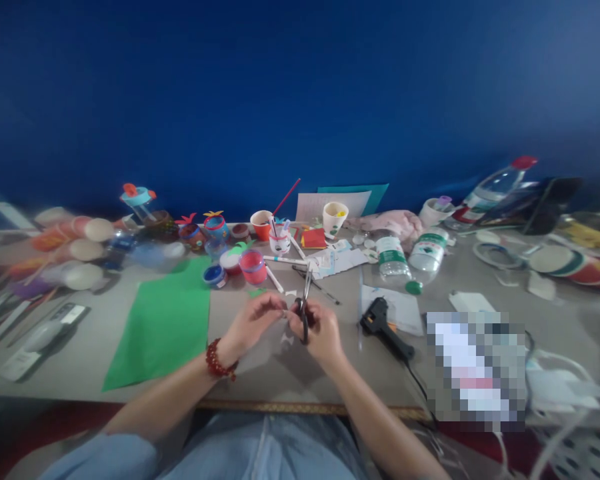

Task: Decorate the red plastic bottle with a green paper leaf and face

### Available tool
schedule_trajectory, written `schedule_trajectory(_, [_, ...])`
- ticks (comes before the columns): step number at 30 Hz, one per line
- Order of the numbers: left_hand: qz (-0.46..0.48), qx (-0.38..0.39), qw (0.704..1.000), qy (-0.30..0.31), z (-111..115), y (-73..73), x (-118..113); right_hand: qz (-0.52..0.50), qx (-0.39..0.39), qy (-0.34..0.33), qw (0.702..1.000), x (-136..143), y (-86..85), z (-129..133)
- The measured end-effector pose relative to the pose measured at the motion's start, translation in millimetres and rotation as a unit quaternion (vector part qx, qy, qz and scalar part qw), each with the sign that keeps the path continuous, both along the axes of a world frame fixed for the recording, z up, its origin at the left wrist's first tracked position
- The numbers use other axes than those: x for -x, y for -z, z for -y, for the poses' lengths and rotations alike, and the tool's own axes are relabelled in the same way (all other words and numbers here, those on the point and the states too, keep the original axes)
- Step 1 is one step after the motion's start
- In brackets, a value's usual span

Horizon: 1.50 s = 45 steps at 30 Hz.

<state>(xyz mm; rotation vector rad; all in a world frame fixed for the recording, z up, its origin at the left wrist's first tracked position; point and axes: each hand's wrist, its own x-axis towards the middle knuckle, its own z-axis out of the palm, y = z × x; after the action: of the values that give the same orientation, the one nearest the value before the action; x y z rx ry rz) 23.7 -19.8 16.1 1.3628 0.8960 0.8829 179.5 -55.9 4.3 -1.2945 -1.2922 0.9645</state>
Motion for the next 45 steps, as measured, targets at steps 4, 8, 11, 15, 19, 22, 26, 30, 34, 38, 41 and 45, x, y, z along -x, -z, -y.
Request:
schedule_trajectory(4, [0.005,-0.025,0.999,-0.022,1,-5.9,3,0.001,0.055,-0.05,0.997,0,-0.2,8])
schedule_trajectory(8, [0.024,-0.024,0.999,-0.04,3,-10.6,3,0.0,0.117,-0.145,0.982,0,6.6,19])
schedule_trajectory(11, [0.024,-0.018,0.998,-0.057,4,-11.9,2,-0.004,0.119,-0.165,0.979,0,10.7,23])
schedule_trajectory(15, [0.039,-0.027,0.998,-0.047,5,-12.4,1,-0.022,0.124,-0.171,0.977,1,11.7,22])
schedule_trajectory(19, [0.043,-0.035,0.998,-0.038,5,-12.3,1,-0.027,0.13,-0.167,0.977,3,11.4,21])
schedule_trajectory(22, [0.038,-0.029,0.998,-0.036,5,-11.9,1,-0.03,0.138,-0.167,0.976,3,10.7,20])
schedule_trajectory(26, [0.028,-0.02,0.999,-0.037,4,-12.4,1,-0.029,0.144,-0.165,0.975,3,9.5,20])
schedule_trajectory(30, [0.021,-0.014,0.999,-0.036,4,-13.1,1,-0.024,0.145,-0.159,0.976,3,9.4,19])
schedule_trajectory(34, [0.008,-0.007,0.999,-0.04,3,-14.2,1,-0.015,0.143,-0.157,0.977,3,12.3,19])
schedule_trajectory(38, [0.004,-0.009,0.999,-0.039,3,-15.8,1,-0.003,0.138,-0.156,0.978,1,16.2,19])
schedule_trajectory(41, [0.004,-0.004,0.999,-0.039,3,-15.4,2,0.008,0.131,-0.154,0.979,1,17.4,19])
schedule_trajectory(45, [0.005,0.001,0.999,-0.04,2,-14.2,1,0.017,0.125,-0.15,0.981,1,19.2,19])
